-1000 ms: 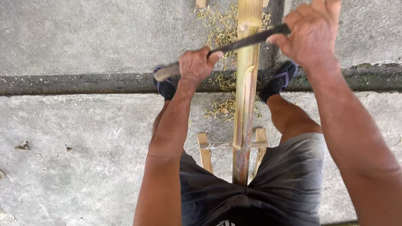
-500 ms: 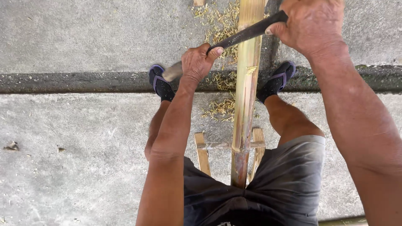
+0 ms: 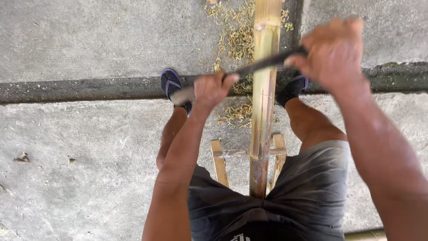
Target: Scrape the outer skin of a bamboo pole using a large knife.
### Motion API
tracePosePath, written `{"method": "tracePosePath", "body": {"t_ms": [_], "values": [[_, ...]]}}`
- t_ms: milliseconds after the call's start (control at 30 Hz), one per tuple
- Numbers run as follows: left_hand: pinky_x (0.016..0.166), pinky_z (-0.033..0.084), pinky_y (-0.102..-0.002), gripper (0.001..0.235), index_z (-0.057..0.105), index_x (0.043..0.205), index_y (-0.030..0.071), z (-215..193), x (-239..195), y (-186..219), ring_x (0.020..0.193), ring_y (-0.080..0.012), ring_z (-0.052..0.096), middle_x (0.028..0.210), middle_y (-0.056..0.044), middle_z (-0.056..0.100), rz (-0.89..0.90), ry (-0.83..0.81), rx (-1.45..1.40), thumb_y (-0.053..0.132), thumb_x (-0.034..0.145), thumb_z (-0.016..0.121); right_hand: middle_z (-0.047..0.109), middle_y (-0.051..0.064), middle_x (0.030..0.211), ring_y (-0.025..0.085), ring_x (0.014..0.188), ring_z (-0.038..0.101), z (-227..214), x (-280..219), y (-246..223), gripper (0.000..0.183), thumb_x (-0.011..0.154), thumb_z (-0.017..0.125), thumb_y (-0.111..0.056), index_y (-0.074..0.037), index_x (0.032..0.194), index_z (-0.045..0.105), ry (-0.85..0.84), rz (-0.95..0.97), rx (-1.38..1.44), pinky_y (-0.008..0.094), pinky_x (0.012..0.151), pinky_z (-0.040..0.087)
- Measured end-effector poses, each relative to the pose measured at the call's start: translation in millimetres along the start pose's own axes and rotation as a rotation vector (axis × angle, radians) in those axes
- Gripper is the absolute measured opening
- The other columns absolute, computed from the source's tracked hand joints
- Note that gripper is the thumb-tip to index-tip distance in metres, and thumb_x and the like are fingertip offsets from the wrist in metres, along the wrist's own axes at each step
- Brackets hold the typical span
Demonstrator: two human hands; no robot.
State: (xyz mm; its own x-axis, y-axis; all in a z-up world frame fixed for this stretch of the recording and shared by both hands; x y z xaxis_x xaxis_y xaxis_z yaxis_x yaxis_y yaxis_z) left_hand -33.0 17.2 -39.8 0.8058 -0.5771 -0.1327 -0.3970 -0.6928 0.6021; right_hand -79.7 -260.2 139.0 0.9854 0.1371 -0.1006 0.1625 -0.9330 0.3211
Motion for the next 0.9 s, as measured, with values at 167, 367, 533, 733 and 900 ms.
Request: {"method": "tracePosePath", "body": {"t_ms": [167,367,533,733,900], "values": [[0.047,0.048,-0.041,0.079,0.061,0.067,0.018,-51,85,18,0.038,-0.0148,0.049,0.047,0.004,0.047,0.024,0.157,0.164,0.082,0.095,0.025,0.058,-0.011,0.069,0.008,0.081,0.055,38,46,47,0.054,0.088,0.055,-0.089,-0.038,0.093,0.074,0.413,0.076,-0.273,0.031,0.064,0.038],[0.048,0.051,-0.042,0.078,0.067,0.077,0.016,-57,47,19,0.045,-0.0164,0.057,0.05,0.001,0.054,-0.007,-0.014,0.198,0.081,0.094,0.027,0.06,-0.005,0.078,0.015,0.09,0.052,41,-7,24,0.046,0.087,0.061,-0.066,-0.02,0.086,0.072,0.287,0.097,0.221,0.037,0.095,0.036],[0.057,0.052,-0.044,0.079,0.068,0.073,0.016,-50,21,20,0.052,-0.0207,0.06,0.056,-0.001,0.058,0.103,0.046,0.21,0.08,0.096,0.028,0.059,-0.006,0.075,0.015,0.083,0.051,39,-24,3,0.049,0.091,0.071,-0.068,-0.019,0.084,0.073,0.217,0.123,0.202,0.036,0.098,0.034],[0.062,0.054,-0.045,0.073,0.071,0.081,0.016,-58,81,18,0.059,-0.0239,0.066,0.061,-0.004,0.063,-0.067,-0.003,0.232,0.08,0.093,0.037,0.059,-0.003,0.069,0.018,0.073,0.056,28,38,38,0.053,0.087,0.073,-0.076,-0.024,0.09,0.076,0.196,0.167,0.097,0.038,0.072,0.038],[0.058,0.051,-0.047,0.075,0.074,0.082,0.018,-65,64,23,0.055,-0.0188,0.062,0.054,0.001,0.058,0.032,0.085,0.256,0.083,0.091,0.037,0.059,-0.009,0.07,0.01,0.082,0.053,72,3,31,0.044,0.093,0.072,-0.066,-0.023,0.086,0.074,0.206,0.147,0.237,0.036,0.098,0.042]]}}
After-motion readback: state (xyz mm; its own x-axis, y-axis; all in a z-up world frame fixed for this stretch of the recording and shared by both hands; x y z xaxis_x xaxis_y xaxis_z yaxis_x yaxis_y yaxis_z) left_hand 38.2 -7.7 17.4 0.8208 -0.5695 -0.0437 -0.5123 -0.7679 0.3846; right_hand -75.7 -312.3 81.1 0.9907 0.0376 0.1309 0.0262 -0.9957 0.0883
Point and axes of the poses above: each hand's wrist, its own x-axis towards the middle knuckle, its own z-axis out of the palm, y = z × x, the point moved 4 cm from there along x, towards the middle knuckle
